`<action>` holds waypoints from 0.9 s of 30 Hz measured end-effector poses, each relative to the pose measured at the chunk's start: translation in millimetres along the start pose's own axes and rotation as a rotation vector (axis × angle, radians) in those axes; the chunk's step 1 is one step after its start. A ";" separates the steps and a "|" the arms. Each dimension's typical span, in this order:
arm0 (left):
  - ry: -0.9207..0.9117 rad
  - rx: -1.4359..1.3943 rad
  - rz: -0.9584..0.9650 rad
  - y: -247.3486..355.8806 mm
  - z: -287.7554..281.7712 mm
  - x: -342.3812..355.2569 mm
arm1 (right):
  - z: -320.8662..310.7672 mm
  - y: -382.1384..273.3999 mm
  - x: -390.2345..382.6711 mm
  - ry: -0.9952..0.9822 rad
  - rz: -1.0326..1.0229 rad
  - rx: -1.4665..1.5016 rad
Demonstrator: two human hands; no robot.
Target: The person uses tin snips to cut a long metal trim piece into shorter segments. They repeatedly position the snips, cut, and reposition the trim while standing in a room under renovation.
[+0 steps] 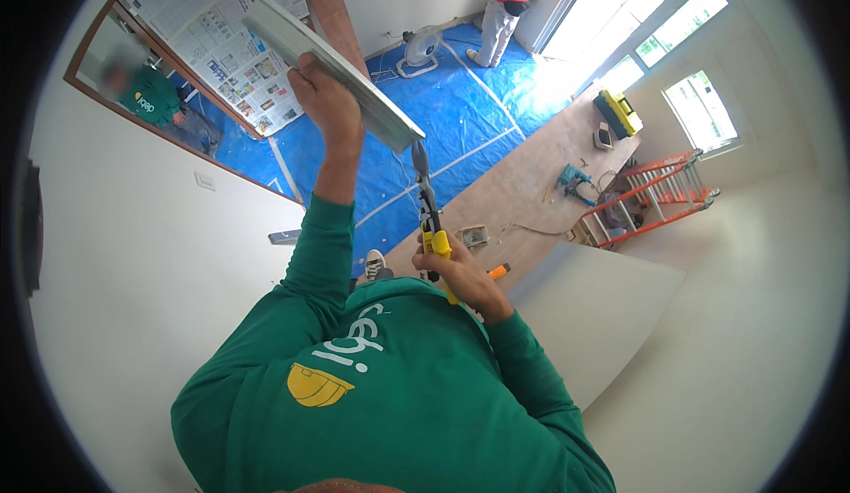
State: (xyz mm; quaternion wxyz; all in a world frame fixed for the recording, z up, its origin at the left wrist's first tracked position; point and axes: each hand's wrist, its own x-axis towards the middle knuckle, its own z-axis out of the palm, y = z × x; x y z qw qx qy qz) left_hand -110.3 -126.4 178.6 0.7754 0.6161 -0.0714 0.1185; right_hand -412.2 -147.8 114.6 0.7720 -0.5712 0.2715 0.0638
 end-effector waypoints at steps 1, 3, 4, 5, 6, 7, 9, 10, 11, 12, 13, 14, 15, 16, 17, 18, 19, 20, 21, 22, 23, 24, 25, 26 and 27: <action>0.002 -0.003 -0.013 1.4 -1.3 -1.3 | -0.3 0.9 2.6 0.004 -0.012 -0.002; 0.001 -0.018 -0.033 3.8 -3.1 -1.9 | -0.8 1.3 7.8 0.006 -0.056 -0.009; 0.002 -0.008 -0.033 4.5 -3.3 -2.4 | -0.6 1.1 10.2 0.004 -0.087 -0.014; -0.001 -0.006 -0.028 4.9 -3.3 -2.6 | 0.0 0.6 12.0 0.004 -0.119 -0.020; -0.009 -0.006 -0.043 4.9 -2.9 -2.4 | 1.5 0.1 13.7 0.014 -0.118 -0.020; 0.001 0.002 -0.028 4.6 -2.0 -3.4 | 2.8 0.1 14.1 0.022 -0.117 -0.020; 0.011 0.004 -0.031 3.7 -0.8 -5.3 | 7.2 0.7 15.1 0.031 -0.102 0.011; 0.018 -0.006 -0.028 3.0 0.2 -7.1 | 9.7 2.4 14.3 0.033 -0.089 0.041; 0.028 -0.030 -0.021 2.1 0.8 -8.1 | 12.4 3.8 15.0 0.036 -0.076 0.070; 0.036 -0.057 -0.021 1.6 1.1 -9.8 | 14.2 5.8 15.4 0.049 -0.081 0.062; 0.044 -0.035 -0.017 0.9 1.0 -10.1 | 16.5 7.5 17.0 0.062 -0.085 0.055; 0.048 -0.018 -0.018 0.9 0.8 -11.3 | 17.3 9.0 18.4 0.067 -0.101 0.048; 0.045 -0.001 -0.033 0.9 0.3 -11.2 | 18.1 9.9 20.3 0.087 -0.117 0.034; 0.059 -0.006 -0.025 1.3 -0.2 -11.7 | 18.3 10.9 21.8 0.099 -0.141 0.019; 0.068 -0.011 -0.033 2.0 -1.4 -11.6 | 18.9 11.5 23.4 0.112 -0.163 0.005; 0.076 -0.020 -0.053 3.0 -2.3 -12.2 | 19.2 11.8 24.1 0.121 -0.180 -0.008; 0.074 -0.002 -0.040 4.3 -2.8 -12.9 | 18.9 11.9 24.6 0.129 -0.196 -0.020; 0.072 0.011 -0.040 5.5 -4.3 -12.2 | 19.7 11.6 25.2 0.127 -0.223 -0.035; 0.073 0.017 -0.032 6.8 -4.2 -13.2 | 19.7 11.3 24.6 0.124 -0.198 -0.018; 0.072 0.017 -0.041 7.5 -4.5 -13.5 | 20.7 10.7 24.2 0.110 -0.183 -0.001; 0.072 0.008 -0.045 7.4 -4.5 -13.7 | 21.2 10.1 22.6 0.095 -0.168 0.016; 0.065 -0.013 -0.032 6.5 -4.2 -12.5 | 22.1 9.1 21.4 0.084 -0.162 0.031; 0.073 -0.004 -0.040 4.6 -4.2 -11.0 | 22.6 7.8 19.7 0.073 -0.156 0.047; 0.073 -0.008 -0.033 2.0 -4.7 -8.9 | 22.6 6.3 17.2 0.063 -0.146 0.060; 0.078 -0.024 -0.003 -1.5 -6.5 -5.0 | 22.8 4.3 14.8 0.024 -0.124 0.067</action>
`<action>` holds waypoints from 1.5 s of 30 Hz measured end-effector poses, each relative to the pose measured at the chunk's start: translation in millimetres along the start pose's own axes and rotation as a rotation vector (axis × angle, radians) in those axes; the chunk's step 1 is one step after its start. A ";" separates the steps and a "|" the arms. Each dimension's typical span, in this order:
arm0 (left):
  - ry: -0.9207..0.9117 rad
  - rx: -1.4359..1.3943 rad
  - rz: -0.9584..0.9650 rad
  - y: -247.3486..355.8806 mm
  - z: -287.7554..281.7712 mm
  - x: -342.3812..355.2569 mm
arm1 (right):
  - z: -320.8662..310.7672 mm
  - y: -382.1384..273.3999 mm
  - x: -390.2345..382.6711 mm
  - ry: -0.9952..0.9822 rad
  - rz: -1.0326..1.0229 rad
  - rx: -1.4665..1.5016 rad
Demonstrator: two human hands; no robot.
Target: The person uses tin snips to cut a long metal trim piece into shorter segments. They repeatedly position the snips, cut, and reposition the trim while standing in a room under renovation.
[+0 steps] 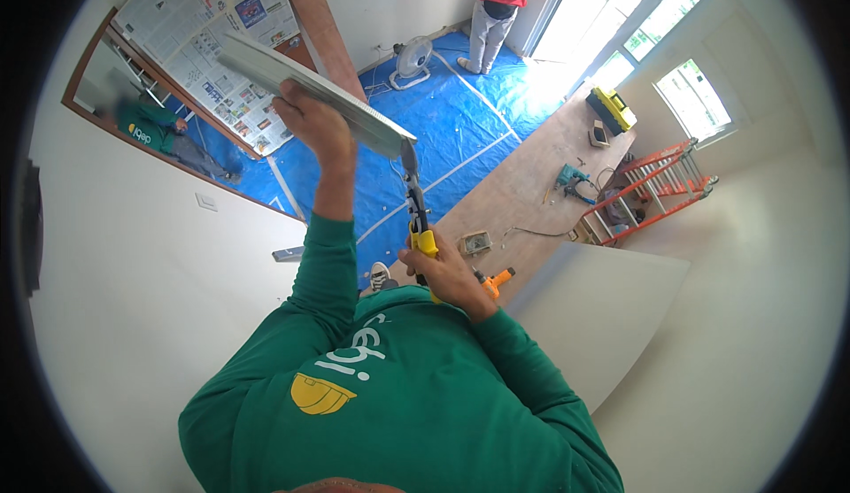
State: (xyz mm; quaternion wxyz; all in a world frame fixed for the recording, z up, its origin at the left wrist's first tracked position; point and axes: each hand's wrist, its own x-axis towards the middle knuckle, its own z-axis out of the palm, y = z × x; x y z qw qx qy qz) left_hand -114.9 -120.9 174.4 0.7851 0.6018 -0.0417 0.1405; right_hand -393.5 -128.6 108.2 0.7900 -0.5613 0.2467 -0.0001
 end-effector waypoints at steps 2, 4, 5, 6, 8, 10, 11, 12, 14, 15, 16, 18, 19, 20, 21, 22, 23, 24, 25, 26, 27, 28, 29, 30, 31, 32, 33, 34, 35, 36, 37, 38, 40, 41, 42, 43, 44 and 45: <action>-0.043 -0.061 0.195 -7.1 1.1 14.3 | -4.5 -6.8 -7.8 -0.075 0.053 0.015; -0.197 -0.104 0.239 -12.6 -2.1 26.2 | -16.4 -16.6 -20.3 -0.157 0.131 -0.011; -0.334 -0.116 0.180 -13.0 -3.9 31.2 | -24.1 -22.4 -26.5 -0.234 0.118 -0.009; -0.481 -0.145 0.043 -11.8 -6.0 37.1 | -29.6 -25.7 -32.3 -0.260 0.199 0.104; -0.845 -0.266 0.017 -3.1 -6.6 48.3 | -49.0 -35.7 -40.2 -0.257 0.344 0.131; -1.048 -0.356 0.042 9.8 -1.8 53.0 | -66.2 -42.3 -46.3 -0.211 0.453 0.014; -0.983 -0.351 0.064 16.5 1.7 51.8 | -66.1 -40.0 -46.9 -0.202 0.344 -0.077; -0.925 -0.352 0.079 22.5 5.7 48.6 | -63.1 -36.6 -47.9 -0.128 0.267 -0.208; -0.716 -0.281 0.147 30.8 15.0 40.8 | -44.9 -27.5 -43.0 0.073 -0.026 -0.639; -0.555 -0.212 0.199 32.3 19.3 35.9 | -35.4 -26.5 -40.2 0.169 -0.145 -0.665; -0.403 -0.136 0.243 33.1 24.1 31.7 | -25.4 -26.9 -35.9 0.280 -0.199 -0.717; -0.315 -0.052 0.081 30.6 18.3 18.1 | -4.8 -32.9 -21.1 0.471 -0.355 -0.738; -0.284 -0.015 0.016 28.9 13.2 11.5 | 3.0 -39.7 -11.2 0.551 -0.474 -0.701; -0.297 0.002 -0.015 27.0 9.8 5.4 | 7.2 -48.0 -2.5 0.620 -0.601 -0.659; -0.309 0.007 -0.032 25.1 5.9 -1.6 | 7.4 -57.4 5.2 0.642 -0.686 -0.680; -0.320 0.020 -0.097 22.7 3.4 -8.0 | 4.9 -67.0 13.1 0.652 -0.777 -0.704; -0.345 0.003 -0.056 20.2 1.2 -14.6 | 2.1 -74.5 18.6 0.660 -0.873 -0.732; -0.362 -0.005 -0.061 17.5 -2.2 -21.5 | -2.2 -80.0 19.5 0.583 -0.857 -0.746; -0.381 -0.028 -0.037 14.1 -4.7 -26.6 | -4.4 -82.4 20.1 0.538 -0.821 -0.761; -0.386 -0.020 -0.071 10.7 -6.6 -29.8 | -4.3 -82.3 19.6 0.484 -0.790 -0.775; -0.395 -0.028 -0.075 6.4 -8.9 -32.4 | -5.1 -80.7 17.5 0.433 -0.739 -0.788; -0.404 -0.034 -0.081 1.9 -11.9 -32.4 | -2.2 -77.1 16.6 0.408 -0.747 -0.795; -0.407 0.031 -0.054 -2.7 -14.5 -31.6 | 0.4 -73.5 16.1 0.404 -0.732 -0.835; -0.412 0.097 -0.028 -7.2 -16.9 -29.7 | 2.4 -70.4 15.5 0.391 -0.727 -0.872; -0.413 0.183 -0.042 -10.9 -19.8 -28.1 | 4.6 -67.3 15.4 0.370 -0.747 -0.903; -0.435 0.166 0.024 -13.7 -20.4 -27.7 | 5.2 -66.2 15.9 0.373 -0.713 -0.947; -0.455 0.170 0.051 -15.0 -22.1 -28.3 | 5.7 -65.1 15.5 0.323 -0.671 -0.941; -0.491 0.184 0.054 -15.0 -24.7 -29.2 | 5.8 -64.5 14.9 0.278 -0.649 -0.930; -0.509 0.191 0.089 -13.8 -26.3 -31.2 | 4.1 -65.6 14.4 0.237 -0.620 -0.919; -0.540 0.205 0.100 -11.5 -28.2 -33.6 | 3.1 -65.9 12.3 0.198 -0.624 -0.926; -0.570 0.234 0.096 -8.7 -28.8 -36.5 | 1.5 -66.9 9.8 0.164 -0.623 -0.933; -0.626 0.186 0.060 -5.7 -31.2 -40.2 | 0.1 -68.3 7.6 0.132 -0.622 -0.940; -0.792 0.246 0.009 -2.5 -30.4 -48.8 | -1.5 -71.5 3.1 0.086 -0.568 -1.004; -0.860 0.269 -0.002 -2.7 -30.3 -51.9 | -0.9 -72.6 1.5 0.053 -0.546 -1.037; -0.899 0.242 -0.065 -4.0 -29.2 -53.8 | -0.4 -74.9 1.2 0.039 -0.565 -1.045; -0.941 0.216 -0.128 -7.2 -28.3 -55.6 | 1.3 -75.6 0.3 0.026 -0.586 -1.050; -0.985 0.183 -0.184 -11.6 -27.6 -57.2 | 3.4 -75.6 -1.5 0.037 -0.616 -1.053; -0.960 0.175 -0.199 -17.1 -27.8 -59.3 | 6.4 -74.3 -3.5 0.058 -0.597 -1.040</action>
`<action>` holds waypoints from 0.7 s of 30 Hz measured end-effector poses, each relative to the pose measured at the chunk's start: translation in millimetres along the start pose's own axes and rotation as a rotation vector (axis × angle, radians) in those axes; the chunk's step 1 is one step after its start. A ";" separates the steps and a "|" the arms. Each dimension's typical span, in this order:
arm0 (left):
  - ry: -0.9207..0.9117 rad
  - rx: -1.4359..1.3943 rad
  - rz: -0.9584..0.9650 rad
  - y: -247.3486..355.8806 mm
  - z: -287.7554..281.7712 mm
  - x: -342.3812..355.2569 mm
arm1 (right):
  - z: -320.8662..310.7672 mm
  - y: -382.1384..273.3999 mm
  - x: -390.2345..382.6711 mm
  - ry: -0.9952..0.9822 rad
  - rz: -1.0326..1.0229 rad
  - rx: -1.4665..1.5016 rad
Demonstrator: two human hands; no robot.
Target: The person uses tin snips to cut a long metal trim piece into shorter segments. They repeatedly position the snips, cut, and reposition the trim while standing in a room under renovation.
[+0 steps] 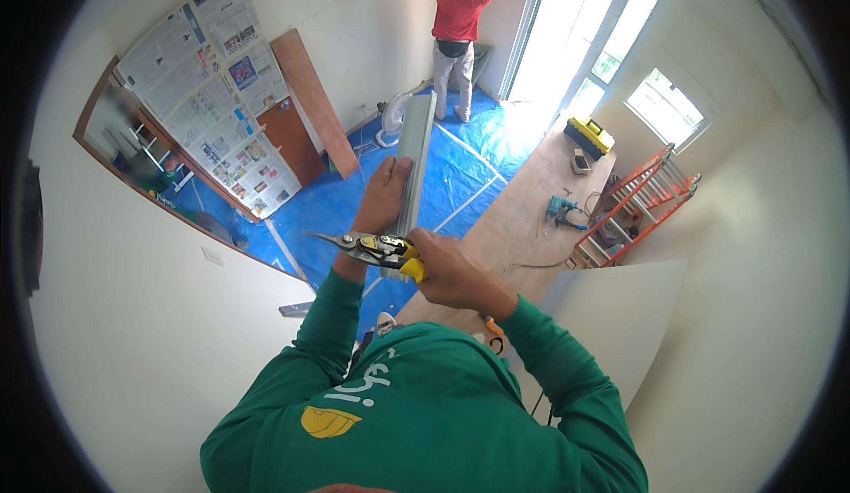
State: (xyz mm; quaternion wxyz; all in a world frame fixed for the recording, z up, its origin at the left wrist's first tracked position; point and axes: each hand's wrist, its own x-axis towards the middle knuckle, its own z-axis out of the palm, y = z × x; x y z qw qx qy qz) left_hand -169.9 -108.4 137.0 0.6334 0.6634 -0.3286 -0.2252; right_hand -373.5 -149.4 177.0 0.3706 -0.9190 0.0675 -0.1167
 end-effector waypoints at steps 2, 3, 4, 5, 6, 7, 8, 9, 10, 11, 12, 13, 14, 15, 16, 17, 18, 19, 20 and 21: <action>0.049 -0.023 -0.017 -13.5 3.3 0.5 | 11.6 -7.4 -3.6 0.048 0.063 0.000; 0.162 -0.044 0.025 -20.2 4.7 1.9 | 14.8 -9.8 -9.9 0.066 0.082 -0.170; 0.274 -0.048 0.047 -26.5 5.7 2.3 | 19.9 -11.4 -13.4 0.101 0.099 -0.284; 0.381 -0.063 0.040 -32.3 6.1 1.1 | 26.6 -13.5 -16.9 0.137 0.108 -0.390; 0.446 -0.024 0.079 -37.2 6.6 -1.1 | 33.4 -15.5 -20.9 0.199 0.099 -0.490; 0.506 0.000 0.095 -40.7 7.4 -3.7 | 40.1 -16.6 -23.5 0.192 0.132 -0.514; 0.557 -0.001 0.120 -43.1 5.7 -5.0 | 46.7 -16.8 -23.3 0.213 0.140 -0.540; 0.524 0.054 0.112 -43.5 3.9 -5.3 | 49.4 -15.0 -23.8 0.235 0.142 -0.561; 0.482 0.085 0.106 -43.4 1.1 -6.9 | 51.5 -13.4 -25.4 0.221 0.134 -0.530; 0.424 0.125 0.009 -42.0 -1.0 -8.7 | 51.4 -11.4 -26.9 0.204 0.124 -0.489; 0.313 0.111 0.068 -40.0 -2.2 -11.1 | 50.2 -9.3 -28.2 0.166 0.130 -0.442; 0.188 0.101 0.041 -37.7 -3.4 -13.7 | 47.3 -6.8 -28.8 0.150 0.092 -0.354; 0.077 0.073 0.028 -34.9 -2.5 -15.8 | 41.7 -3.2 -29.0 0.108 0.065 -0.258; -0.029 0.071 -0.068 -32.3 -0.9 -18.8 | 36.9 -1.0 -28.5 0.055 0.064 -0.171; -0.123 0.043 -0.108 -30.2 3.0 -21.8 | 32.8 0.4 -27.6 0.004 0.073 -0.118; -0.201 0.007 -0.129 -28.3 9.1 -23.7 | 28.4 1.4 -26.8 -0.054 0.107 -0.073; -0.288 -0.042 -0.136 -27.0 13.9 -25.1 | 25.5 1.1 -25.9 -0.109 0.139 -0.032; -0.326 -0.084 -0.176 -26.2 16.7 -26.4 | 24.5 -0.6 -26.0 -0.114 0.143 -0.051; -0.375 -0.137 -0.204 -26.2 19.5 -26.3 | 24.8 -2.6 -25.9 -0.116 0.145 -0.072; -0.426 -0.190 -0.227 -26.9 21.8 -24.9 | 25.5 -3.9 -25.1 -0.094 0.124 -0.094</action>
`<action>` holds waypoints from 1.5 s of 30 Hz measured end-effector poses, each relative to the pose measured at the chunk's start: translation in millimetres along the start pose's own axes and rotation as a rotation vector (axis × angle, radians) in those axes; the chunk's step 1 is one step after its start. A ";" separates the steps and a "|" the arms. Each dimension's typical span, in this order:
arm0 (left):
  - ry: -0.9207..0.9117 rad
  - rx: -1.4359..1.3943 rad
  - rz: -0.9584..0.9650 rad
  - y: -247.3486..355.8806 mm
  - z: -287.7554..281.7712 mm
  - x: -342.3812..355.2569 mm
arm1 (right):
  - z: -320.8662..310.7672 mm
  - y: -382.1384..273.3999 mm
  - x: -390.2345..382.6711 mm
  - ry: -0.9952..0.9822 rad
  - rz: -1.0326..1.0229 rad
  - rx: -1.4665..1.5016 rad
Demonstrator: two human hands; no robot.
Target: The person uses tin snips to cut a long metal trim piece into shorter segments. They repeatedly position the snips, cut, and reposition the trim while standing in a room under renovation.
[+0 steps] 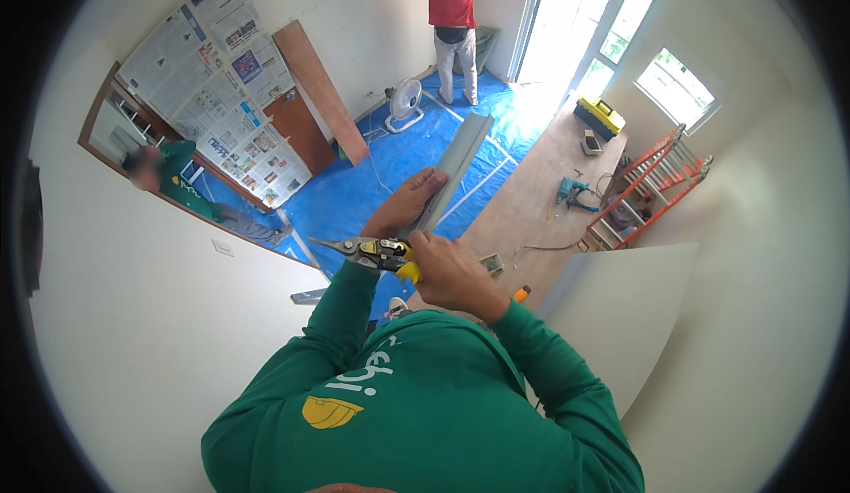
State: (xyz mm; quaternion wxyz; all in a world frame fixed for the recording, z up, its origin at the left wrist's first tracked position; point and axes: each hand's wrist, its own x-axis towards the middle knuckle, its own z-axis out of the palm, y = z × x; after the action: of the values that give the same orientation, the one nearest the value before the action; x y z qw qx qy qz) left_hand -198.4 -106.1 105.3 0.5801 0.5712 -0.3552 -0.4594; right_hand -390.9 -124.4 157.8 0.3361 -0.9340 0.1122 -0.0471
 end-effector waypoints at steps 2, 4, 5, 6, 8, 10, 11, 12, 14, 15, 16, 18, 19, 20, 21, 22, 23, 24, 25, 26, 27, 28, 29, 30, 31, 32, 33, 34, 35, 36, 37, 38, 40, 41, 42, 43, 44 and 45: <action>0.025 -0.032 -0.019 -4.6 0.5 4.6 | 6.3 -4.4 -3.1 0.051 0.031 -0.027; 0.168 0.005 -0.009 -12.9 -1.0 10.1 | 12.6 -5.0 -6.9 0.126 0.051 -0.076; 0.271 0.042 -0.007 -17.9 -2.9 13.8 | 15.4 -3.7 -8.3 0.162 0.064 -0.113; 0.361 0.074 0.013 -23.3 -6.0 17.4 | 17.7 -1.9 -8.5 0.198 0.077 -0.149; 0.567 0.190 0.066 -35.5 -12.0 25.5 | 19.0 5.8 -5.6 0.209 0.107 -0.189; 0.675 0.206 0.177 -47.1 -17.5 33.9 | 18.3 13.8 -4.1 0.220 0.131 -0.210; 0.723 0.206 0.190 -52.2 -20.0 37.2 | 18.3 16.7 -3.7 0.228 0.138 -0.213; 0.754 0.222 0.228 -57.0 -21.1 39.8 | 18.2 19.6 -3.1 0.247 0.138 -0.212; 0.815 0.227 0.217 -64.1 -21.2 41.0 | 20.6 22.0 -4.5 0.236 0.161 -0.252; 0.825 0.208 0.208 -65.8 -21.0 41.0 | 22.3 22.8 -5.7 0.252 0.162 -0.267; 0.844 0.172 0.202 -65.8 -21.0 40.8 | 23.7 23.9 -6.2 0.249 0.167 -0.272; 0.825 0.177 0.170 -63.2 -20.3 38.6 | 24.8 27.2 -6.9 0.273 0.146 -0.268; 0.789 0.218 0.146 -60.3 -20.7 36.9 | 23.1 30.7 -5.9 0.235 0.132 -0.219; 0.772 0.290 0.077 -56.2 -21.2 35.6 | 18.5 35.4 -5.1 0.195 0.101 -0.159; 0.651 0.264 0.093 -51.8 -21.4 34.6 | 13.1 39.8 -3.9 0.138 0.101 -0.099; 0.551 0.263 0.064 -48.8 -17.9 33.6 | 7.4 43.9 -3.9 0.111 0.055 -0.053; 0.449 0.255 0.050 -45.9 -13.6 32.8 | 0.5 47.4 -3.4 0.068 0.040 -0.011; 0.343 0.233 0.014 -43.2 -9.6 33.3 | -4.5 49.0 -2.7 -0.002 0.064 0.020; 0.242 0.174 -0.026 -41.4 -5.0 32.9 | -9.1 49.8 -2.4 -0.008 0.019 0.031; 0.136 0.106 -0.053 -40.3 -0.5 33.0 | -13.3 49.8 -3.6 -0.039 0.011 0.028; 0.028 0.027 -0.069 -40.0 3.9 33.1 | -16.0 49.0 -5.2 -0.026 -0.051 0.024; -0.032 -0.021 -0.080 -38.9 7.1 35.1 | -14.5 45.8 -5.3 -0.047 0.006 0.029; 0.007 -0.012 -0.068 -38.2 7.5 34.5 | -11.3 41.9 -4.5 -0.018 0.006 0.030; 0.045 0.000 -0.053 -37.3 7.0 35.7 | -8.6 39.6 -4.1 0.015 0.005 0.030; 0.085 0.013 -0.057 -36.5 5.0 36.8 | -5.6 38.0 -3.4 0.049 0.009 0.019; 0.088 0.005 -0.048 -36.2 2.3 36.6 | -1.6 36.1 -4.0 0.078 0.015 0.009; 0.097 -0.003 -0.063 -36.2 -1.9 35.8 | 2.1 35.0 -5.6 0.092 0.042 -0.009; 0.120 -0.008 -0.075 -37.0 -4.7 35.3 | 5.1 34.7 -5.7 0.112 0.025 0.012; 0.141 0.012 -0.073 -38.8 -6.5 35.1 | 7.2 34.7 -5.6 0.124 0.027 0.016; 0.172 0.035 -0.062 -40.9 -8.6 36.2 | 7.9 35.8 -6.0 0.139 0.025 0.017; 0.185 0.054 -0.046 -43.7 -9.4 38.6 | 8.2 36.7 -6.8 0.150 0.028 0.015; 0.270 0.099 -0.033 -46.7 -11.2 41.1 | 8.6 36.7 -7.9 0.160 0.032 0.015; 0.409 0.165 -0.004 -54.8 -14.1 46.7 | 10.4 35.9 -10.9 0.148 0.072 0.012; 0.480 0.171 0.039 -59.2 -15.0 49.7 | 12.3 34.9 -12.4 0.124 0.109 0.010; 0.553 0.166 0.079 -63.7 -15.8 52.1 | 14.8 33.5 -14.0 0.099 0.145 0.009; 0.625 0.162 0.094 -67.6 -16.0 54.4 | 17.4 32.5 -16.6 0.134 0.131 -0.032; 0.638 0.152 0.132 -70.7 -17.1 55.3 | 20.3 31.7 -18.1 0.171 0.117 -0.073; 0.649 0.143 0.147 -72.8 -18.2 54.5 | 22.6 31.7 -18.8 0.194 0.107 -0.113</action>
State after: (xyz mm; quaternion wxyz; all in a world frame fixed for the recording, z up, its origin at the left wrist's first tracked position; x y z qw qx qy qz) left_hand -172.8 -145.7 25.4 0.6531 0.6997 -0.2234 -0.1843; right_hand -411.1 -129.6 119.9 0.2726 -0.9351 0.1965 -0.1127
